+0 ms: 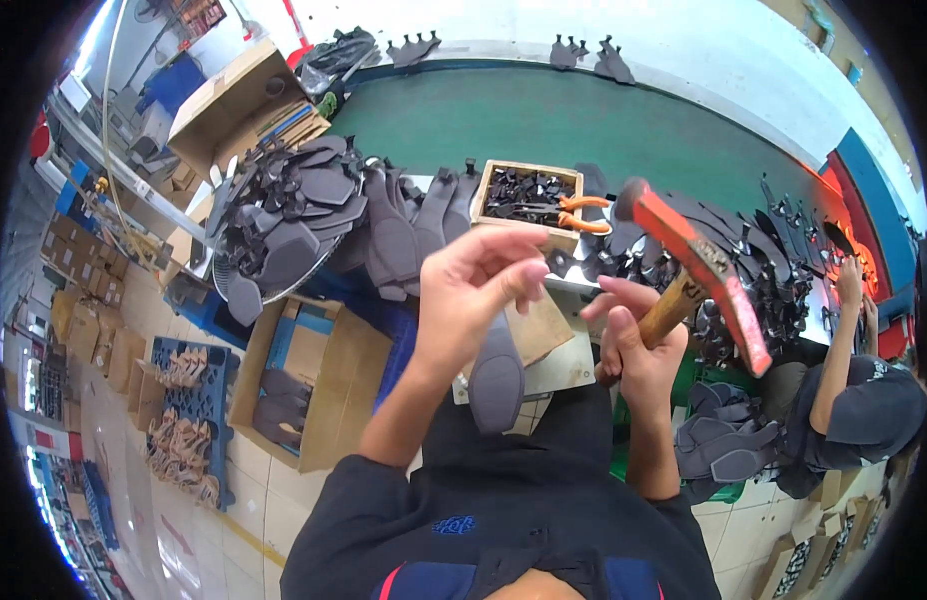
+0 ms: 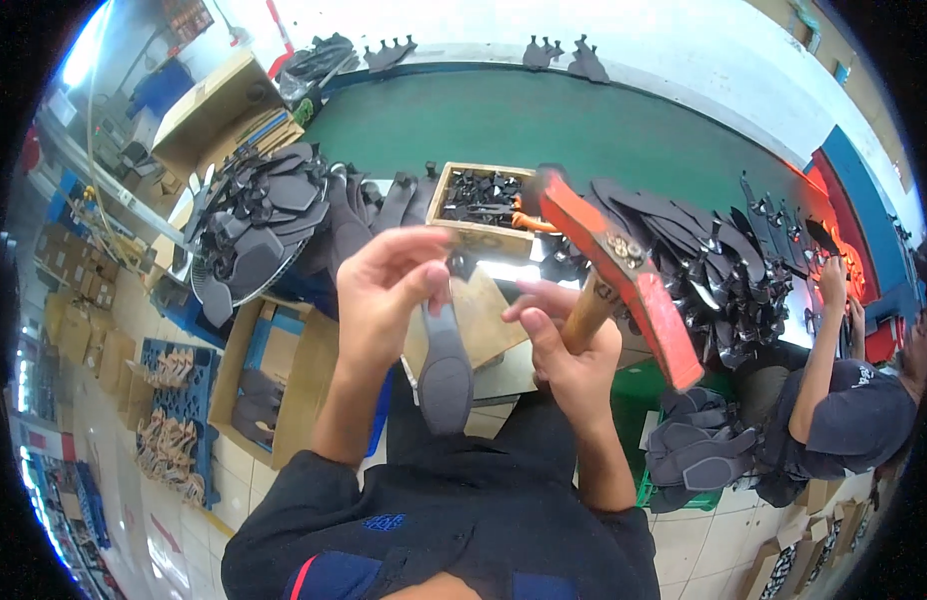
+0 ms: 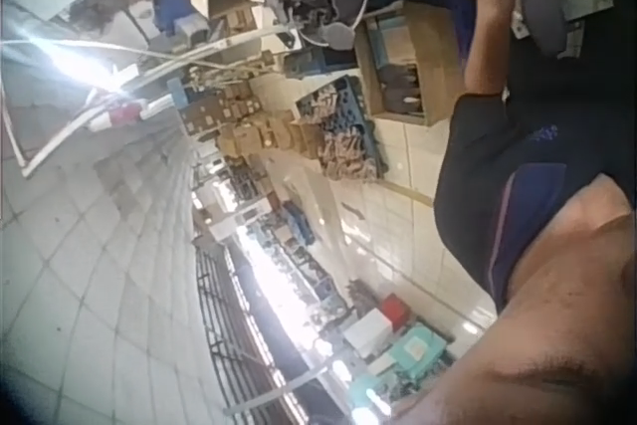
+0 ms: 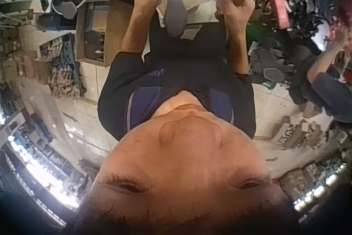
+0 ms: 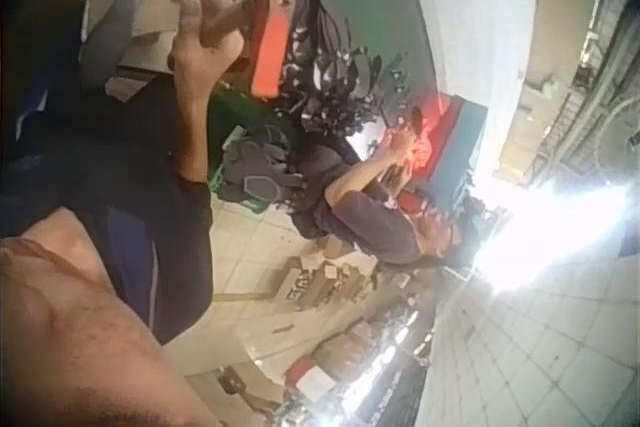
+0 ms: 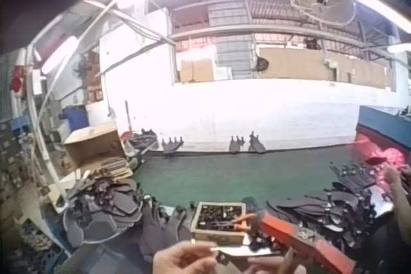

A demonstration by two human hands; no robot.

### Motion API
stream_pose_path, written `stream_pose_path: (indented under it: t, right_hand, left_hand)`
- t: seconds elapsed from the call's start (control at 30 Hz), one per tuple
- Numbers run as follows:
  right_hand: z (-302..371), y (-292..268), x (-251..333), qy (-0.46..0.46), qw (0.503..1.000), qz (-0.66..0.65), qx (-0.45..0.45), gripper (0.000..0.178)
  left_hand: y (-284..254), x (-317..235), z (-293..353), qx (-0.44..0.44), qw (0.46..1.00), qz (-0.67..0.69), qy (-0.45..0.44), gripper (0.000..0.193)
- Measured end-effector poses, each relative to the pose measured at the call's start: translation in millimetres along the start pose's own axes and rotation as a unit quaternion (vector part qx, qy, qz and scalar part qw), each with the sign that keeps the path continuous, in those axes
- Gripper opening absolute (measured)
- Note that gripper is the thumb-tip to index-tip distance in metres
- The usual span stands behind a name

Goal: Assembling shoe components by hammering and using pliers to secure straps to the sole.

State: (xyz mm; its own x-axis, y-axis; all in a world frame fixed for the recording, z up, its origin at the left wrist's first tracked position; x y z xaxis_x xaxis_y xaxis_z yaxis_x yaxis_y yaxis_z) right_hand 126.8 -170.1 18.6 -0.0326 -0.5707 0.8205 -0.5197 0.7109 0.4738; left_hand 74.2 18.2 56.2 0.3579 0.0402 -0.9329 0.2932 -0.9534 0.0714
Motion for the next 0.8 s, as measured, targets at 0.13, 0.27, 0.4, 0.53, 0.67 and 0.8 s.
stream_pose_path:
  t: [0.13, 0.27, 0.4, 0.53, 0.67, 0.8]
  right_hand:
    - [-3, 28, -2, 0.005, 0.999, -0.023, 0.037, 0.027]
    - [1, 36, -8, 0.03, 0.998, -0.037, 0.05, 0.021]
    - [6, 42, -12, 0.063, 0.993, -0.068, 0.068, 0.016]
    - [6, 41, -34, 0.03, 0.976, -0.205, 0.066, 0.013]
    - [11, 34, -55, 0.079, 0.954, -0.28, 0.078, 0.016]
    - [6, 20, -62, 0.106, 0.952, -0.275, 0.087, 0.019]
  left_hand:
    - [-1, -7, 33, -0.018, 0.997, -0.057, 0.048, 0.017]
    - [-3, -10, 45, -0.024, 0.994, -0.077, 0.07, 0.018]
    - [-9, -14, 48, -0.056, 0.979, -0.163, 0.108, 0.019]
    - [-8, -4, 47, -0.033, 0.938, -0.292, 0.183, 0.026]
    - [-8, 2, 51, -0.052, 0.921, -0.33, 0.201, 0.024]
    - [-8, -7, 51, -0.033, 0.854, -0.454, 0.25, 0.027]
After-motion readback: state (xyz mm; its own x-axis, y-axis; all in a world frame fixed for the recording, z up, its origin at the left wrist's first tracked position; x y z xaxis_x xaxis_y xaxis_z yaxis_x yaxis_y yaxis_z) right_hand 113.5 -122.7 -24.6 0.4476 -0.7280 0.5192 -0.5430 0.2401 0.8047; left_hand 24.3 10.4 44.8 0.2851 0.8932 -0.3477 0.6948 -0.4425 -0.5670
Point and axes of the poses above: each hand's wrist, its own z-axis away from the middle knuckle, its own y-axis out of the palm, x = y × z, the point moved 5 cm from there along -z, towards the middle knuckle, and after that the axes turned 15 degrees about -z, right-handed, at the moved point
